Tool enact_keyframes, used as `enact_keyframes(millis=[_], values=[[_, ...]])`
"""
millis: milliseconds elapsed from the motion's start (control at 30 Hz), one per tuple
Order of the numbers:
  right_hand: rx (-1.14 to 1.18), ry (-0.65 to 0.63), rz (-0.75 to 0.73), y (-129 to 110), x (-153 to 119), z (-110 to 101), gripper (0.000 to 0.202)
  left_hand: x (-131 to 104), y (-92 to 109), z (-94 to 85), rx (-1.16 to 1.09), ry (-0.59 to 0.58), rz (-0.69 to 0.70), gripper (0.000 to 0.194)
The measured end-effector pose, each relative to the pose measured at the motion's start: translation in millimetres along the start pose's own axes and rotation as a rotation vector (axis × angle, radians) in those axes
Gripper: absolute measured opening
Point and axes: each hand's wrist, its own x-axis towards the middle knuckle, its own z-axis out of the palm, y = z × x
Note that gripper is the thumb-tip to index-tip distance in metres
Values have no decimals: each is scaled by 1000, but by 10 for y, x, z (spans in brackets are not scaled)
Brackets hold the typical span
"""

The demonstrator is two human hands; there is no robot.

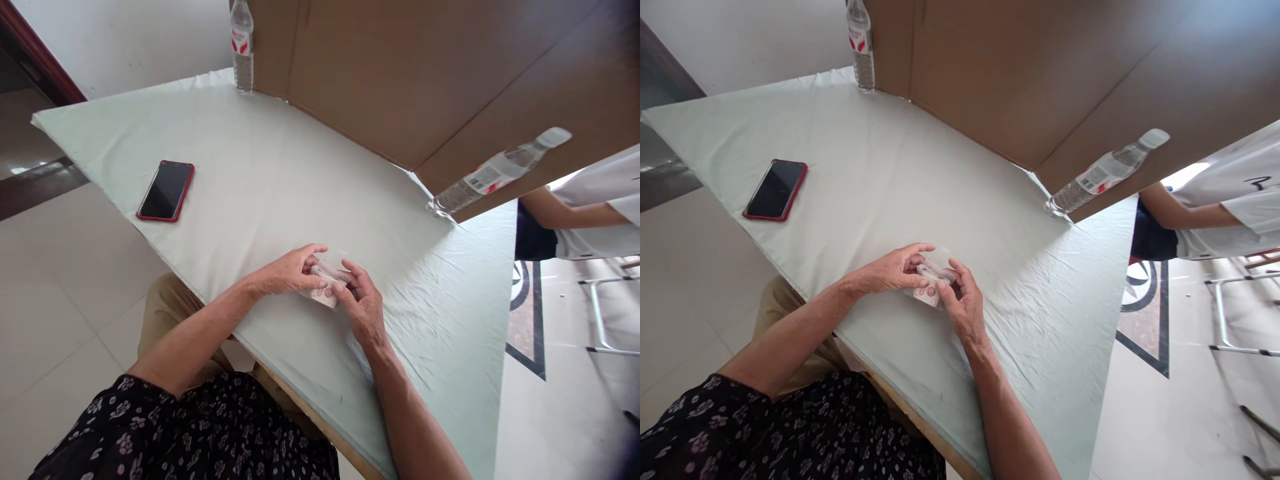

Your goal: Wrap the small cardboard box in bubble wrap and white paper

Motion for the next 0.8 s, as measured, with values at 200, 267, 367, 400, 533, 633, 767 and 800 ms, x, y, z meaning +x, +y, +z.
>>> enact_keyframes(millis=[200, 267, 367, 400, 533, 633, 767, 800], values=[[39, 57, -20, -70, 120, 3, 46, 4, 8, 10, 31, -21, 16, 84], [56, 48, -17, -121, 204, 17, 43, 3, 7, 8, 39, -26, 23, 83], [85, 44, -24, -189, 340, 40, 40, 4, 7, 0, 59, -28, 36, 83], [84, 52, -34, -205, 379, 44, 39, 6, 7, -4, 71, -29, 40, 82], [-10, 97, -127, -256, 445, 38, 28, 25, 8, -8, 100, -35, 52, 79], [-119, 134, -195, -305, 391, 32, 19, 44, 8, 1, 84, -13, 53, 75], [-245, 189, -277, -338, 256, 59, 14, 66, 3, 15, 114, 76, 57, 62], [-284, 202, -308, -329, 226, 71, 13, 70, 1, 20, 127, 101, 60, 58]])
